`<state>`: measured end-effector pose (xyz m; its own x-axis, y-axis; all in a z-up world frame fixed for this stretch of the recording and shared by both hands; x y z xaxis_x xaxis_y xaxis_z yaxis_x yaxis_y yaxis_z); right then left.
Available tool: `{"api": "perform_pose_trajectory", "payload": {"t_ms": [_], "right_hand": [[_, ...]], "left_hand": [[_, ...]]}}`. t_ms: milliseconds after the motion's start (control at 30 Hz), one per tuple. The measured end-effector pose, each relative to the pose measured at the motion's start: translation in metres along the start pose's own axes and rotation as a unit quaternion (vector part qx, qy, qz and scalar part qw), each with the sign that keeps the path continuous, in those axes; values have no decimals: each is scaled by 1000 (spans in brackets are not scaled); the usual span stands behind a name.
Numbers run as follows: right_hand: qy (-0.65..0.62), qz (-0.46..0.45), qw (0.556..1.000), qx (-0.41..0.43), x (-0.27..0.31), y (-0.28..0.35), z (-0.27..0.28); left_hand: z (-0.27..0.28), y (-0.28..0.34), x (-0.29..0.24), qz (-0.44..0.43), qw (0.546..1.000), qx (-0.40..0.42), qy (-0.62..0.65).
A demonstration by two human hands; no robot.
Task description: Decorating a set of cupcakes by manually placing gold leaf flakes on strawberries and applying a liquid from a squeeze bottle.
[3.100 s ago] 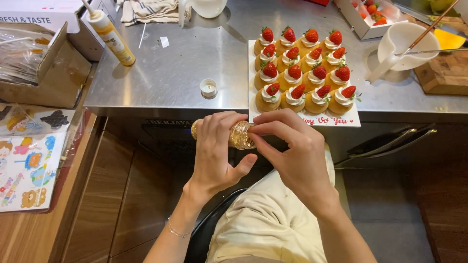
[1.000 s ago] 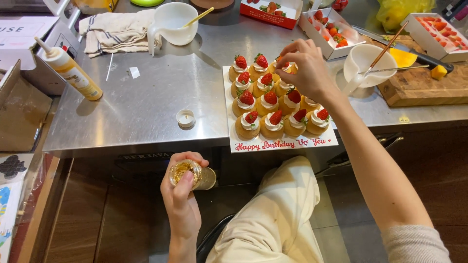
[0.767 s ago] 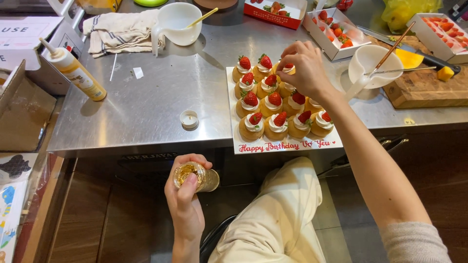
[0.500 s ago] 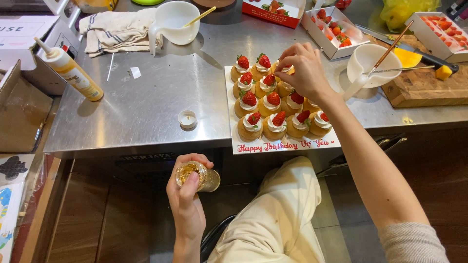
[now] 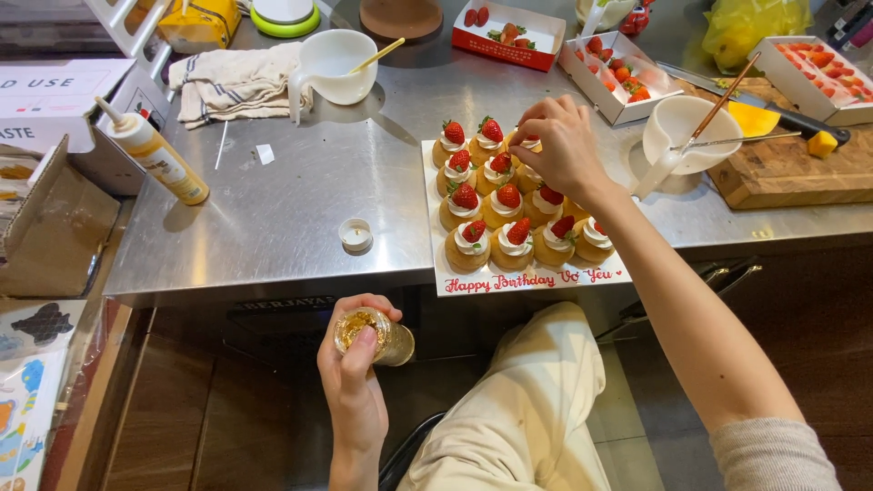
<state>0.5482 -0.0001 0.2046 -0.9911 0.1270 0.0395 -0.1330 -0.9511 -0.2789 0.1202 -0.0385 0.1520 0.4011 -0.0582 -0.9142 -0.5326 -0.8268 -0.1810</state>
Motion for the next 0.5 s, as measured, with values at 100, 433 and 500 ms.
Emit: {"api": "perform_pose_trajectory", "payload": {"t_ms": [100,433,500], "right_hand": [[-5,-14,998,-55,-2,4,18],[-502,53,863,1,249,150,118],[-550,38,834,-6,276,168,111]], "left_hand": [[0,1,-5,2,1000,-6,-7],[-22,8,-22,-29,997,17,-74],[-31,11,-24,-43,996,40,-60]]}}
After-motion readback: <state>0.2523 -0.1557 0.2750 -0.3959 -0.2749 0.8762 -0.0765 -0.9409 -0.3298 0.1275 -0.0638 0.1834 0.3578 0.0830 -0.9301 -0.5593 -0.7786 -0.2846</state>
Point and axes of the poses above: each hand's wrist, its own y-axis away from the middle knuckle, its own z-axis out of the back of the hand, x = y × z, the point moved 10 cm from there along -y, towards the middle knuckle, and after that the axes turned 13 degrees about x, right-handed, at the moved point
